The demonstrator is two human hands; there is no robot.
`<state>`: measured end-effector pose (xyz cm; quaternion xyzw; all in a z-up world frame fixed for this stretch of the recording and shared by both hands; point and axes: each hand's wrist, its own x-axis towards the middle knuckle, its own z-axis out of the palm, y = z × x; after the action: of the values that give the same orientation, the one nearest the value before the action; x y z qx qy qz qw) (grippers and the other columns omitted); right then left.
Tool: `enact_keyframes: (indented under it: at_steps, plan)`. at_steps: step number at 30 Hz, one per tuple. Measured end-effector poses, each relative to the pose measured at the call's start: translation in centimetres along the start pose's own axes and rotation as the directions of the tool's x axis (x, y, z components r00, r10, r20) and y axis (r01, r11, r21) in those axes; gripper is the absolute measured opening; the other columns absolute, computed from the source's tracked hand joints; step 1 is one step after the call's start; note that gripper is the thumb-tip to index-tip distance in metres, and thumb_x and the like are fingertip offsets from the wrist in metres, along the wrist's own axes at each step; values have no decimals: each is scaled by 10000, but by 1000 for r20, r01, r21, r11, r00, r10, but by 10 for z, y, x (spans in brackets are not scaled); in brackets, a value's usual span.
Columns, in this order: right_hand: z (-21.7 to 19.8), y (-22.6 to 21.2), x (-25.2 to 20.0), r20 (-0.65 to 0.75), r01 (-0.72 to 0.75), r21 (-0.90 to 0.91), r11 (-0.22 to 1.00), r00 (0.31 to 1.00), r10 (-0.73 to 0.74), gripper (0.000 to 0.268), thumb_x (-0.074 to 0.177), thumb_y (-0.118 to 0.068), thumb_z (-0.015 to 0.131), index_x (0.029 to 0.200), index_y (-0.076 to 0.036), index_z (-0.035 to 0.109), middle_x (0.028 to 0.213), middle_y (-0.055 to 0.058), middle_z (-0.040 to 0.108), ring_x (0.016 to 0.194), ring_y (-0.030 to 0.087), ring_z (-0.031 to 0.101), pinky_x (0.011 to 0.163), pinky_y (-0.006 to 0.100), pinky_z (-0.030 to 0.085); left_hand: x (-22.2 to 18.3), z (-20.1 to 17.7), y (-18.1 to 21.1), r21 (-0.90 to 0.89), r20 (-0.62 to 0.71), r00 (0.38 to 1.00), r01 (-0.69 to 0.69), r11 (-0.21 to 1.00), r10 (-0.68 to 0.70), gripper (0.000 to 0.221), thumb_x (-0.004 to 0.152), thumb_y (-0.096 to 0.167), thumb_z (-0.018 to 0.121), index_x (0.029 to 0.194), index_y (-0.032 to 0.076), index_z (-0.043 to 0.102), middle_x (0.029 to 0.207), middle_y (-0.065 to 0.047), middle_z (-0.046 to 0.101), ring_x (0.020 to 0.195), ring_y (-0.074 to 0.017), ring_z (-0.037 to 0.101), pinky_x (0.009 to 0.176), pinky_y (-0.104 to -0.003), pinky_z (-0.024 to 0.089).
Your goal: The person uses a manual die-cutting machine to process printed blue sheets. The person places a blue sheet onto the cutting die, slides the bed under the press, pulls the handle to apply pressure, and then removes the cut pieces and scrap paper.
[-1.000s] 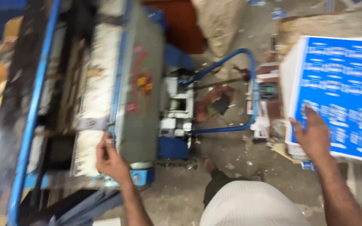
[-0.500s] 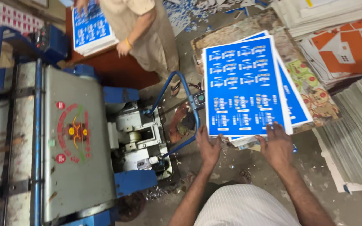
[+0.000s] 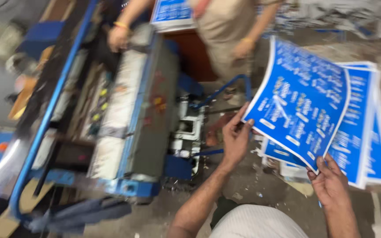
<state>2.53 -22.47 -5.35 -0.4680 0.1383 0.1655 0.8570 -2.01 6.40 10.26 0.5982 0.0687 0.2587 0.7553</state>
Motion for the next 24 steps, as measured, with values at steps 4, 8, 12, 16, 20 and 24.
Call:
enact_keyframes:
  at_steps: [4,8,12,16,20,24]
  plan:
    - [68,15,37,341,-171,233,957,936,84,496,1087,-58,610,1575,-29,529,1284,47,713,978,126,669,700,259,514,8,-67,30,-4,-51,996,-70,998,70,507,1044,-48,581,1543,-9,498,1154,-57,696,876,-63,626,802,-228,555]
    - [163,41,47,282,-20,-76,997,959,41,516,1062,-78,580,1573,-107,510,1256,31,701,999,116,670,686,272,496,26,-179,-21,118,-336,942,32,992,9,524,957,-46,608,1472,41,559,1015,-65,715,717,-77,640,661,-219,522]
    - [271,121,56,276,96,-453,886,960,37,534,1003,-44,597,1518,-78,462,1185,113,704,913,176,699,639,322,597,29,-320,-115,504,-562,805,153,850,188,423,863,-53,731,1268,66,757,1013,-125,741,824,-160,601,694,-300,489]
    - [337,223,57,447,217,-582,784,890,86,543,985,-62,599,1490,-9,406,1057,145,725,757,204,731,556,329,626,0,-429,-179,797,-551,759,356,488,346,381,807,-29,686,1157,85,783,1042,-182,696,1066,-342,625,924,-457,494]
    - [348,261,50,342,152,-804,576,910,237,584,943,-57,654,1460,33,396,904,177,734,649,235,744,502,350,603,-18,-480,-197,708,-701,683,631,317,206,422,760,4,646,1150,91,782,933,-170,643,1026,-362,567,951,-517,405]
    - [374,262,35,339,134,-896,423,822,458,592,934,-100,686,1445,31,418,777,202,728,598,217,718,500,345,587,-20,-529,-193,725,-687,615,622,296,387,301,819,58,692,1095,87,810,903,-188,674,976,-382,606,900,-499,480]
